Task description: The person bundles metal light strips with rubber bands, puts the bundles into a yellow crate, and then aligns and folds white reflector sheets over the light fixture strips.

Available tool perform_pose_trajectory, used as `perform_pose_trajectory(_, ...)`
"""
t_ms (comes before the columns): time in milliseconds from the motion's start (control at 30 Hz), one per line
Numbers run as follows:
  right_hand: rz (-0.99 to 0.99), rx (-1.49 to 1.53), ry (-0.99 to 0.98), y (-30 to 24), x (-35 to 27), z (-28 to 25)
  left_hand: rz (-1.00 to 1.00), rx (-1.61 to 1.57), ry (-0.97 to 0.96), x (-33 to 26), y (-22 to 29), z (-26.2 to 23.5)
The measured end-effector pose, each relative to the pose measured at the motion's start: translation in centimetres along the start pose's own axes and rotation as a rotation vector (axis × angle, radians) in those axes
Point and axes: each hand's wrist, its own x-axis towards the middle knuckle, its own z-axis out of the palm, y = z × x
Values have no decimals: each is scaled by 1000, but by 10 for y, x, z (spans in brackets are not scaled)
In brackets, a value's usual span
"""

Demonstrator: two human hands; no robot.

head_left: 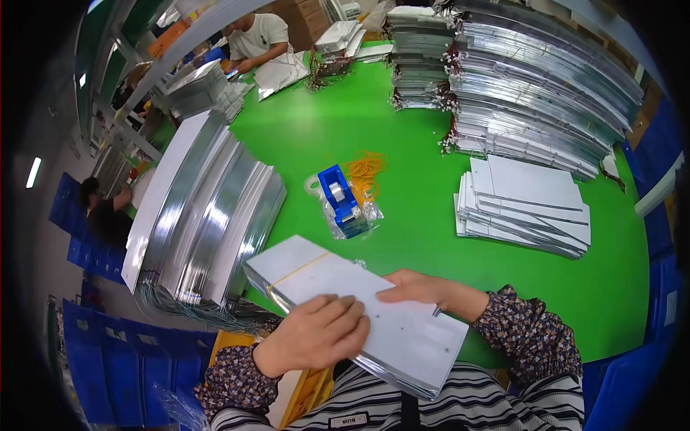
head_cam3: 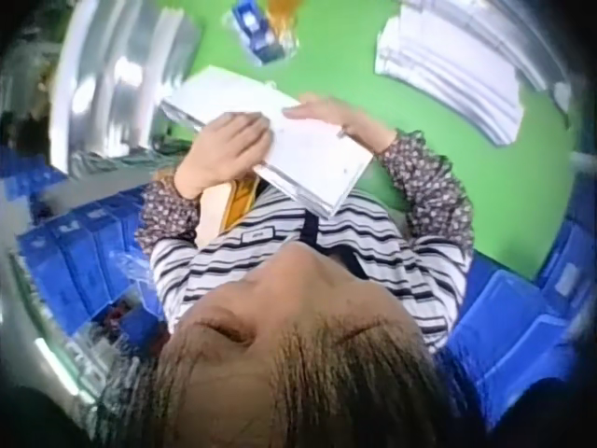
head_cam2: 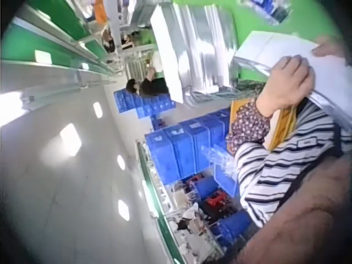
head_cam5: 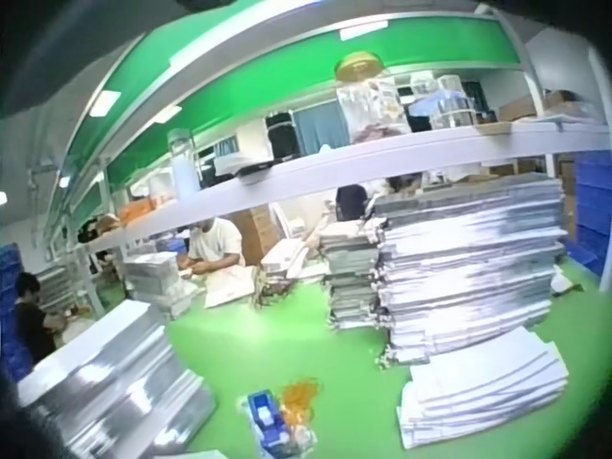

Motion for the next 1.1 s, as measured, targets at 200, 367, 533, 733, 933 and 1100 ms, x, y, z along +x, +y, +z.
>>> perform_pose_trajectory(200,-549,-1141,460,-46,65,-67,-307,-352,-355,-4,-21,6)
perform_pose_trajectory(367,-731,-1665,611,-49,123,-115,-553,-400,-461,-2,-38,36)
perform_pose_trajectory(533,-516,-1714,672,-43,137,-126,-555,-382,-400,-6,-41,36)
perform_pose_trajectory(733,-671,-1786,617,-45,138,-128,-530,-355,-345,-6,-40,38)
perform_pose_trajectory(933,-575,-1436,656,-54,135,-121,-511,-327,-309,-10,-31,35)
perform_pose_trajectory(1100,-675,-1363,640,-63,121,-104,-557,-317,-389,-10,-29,36)
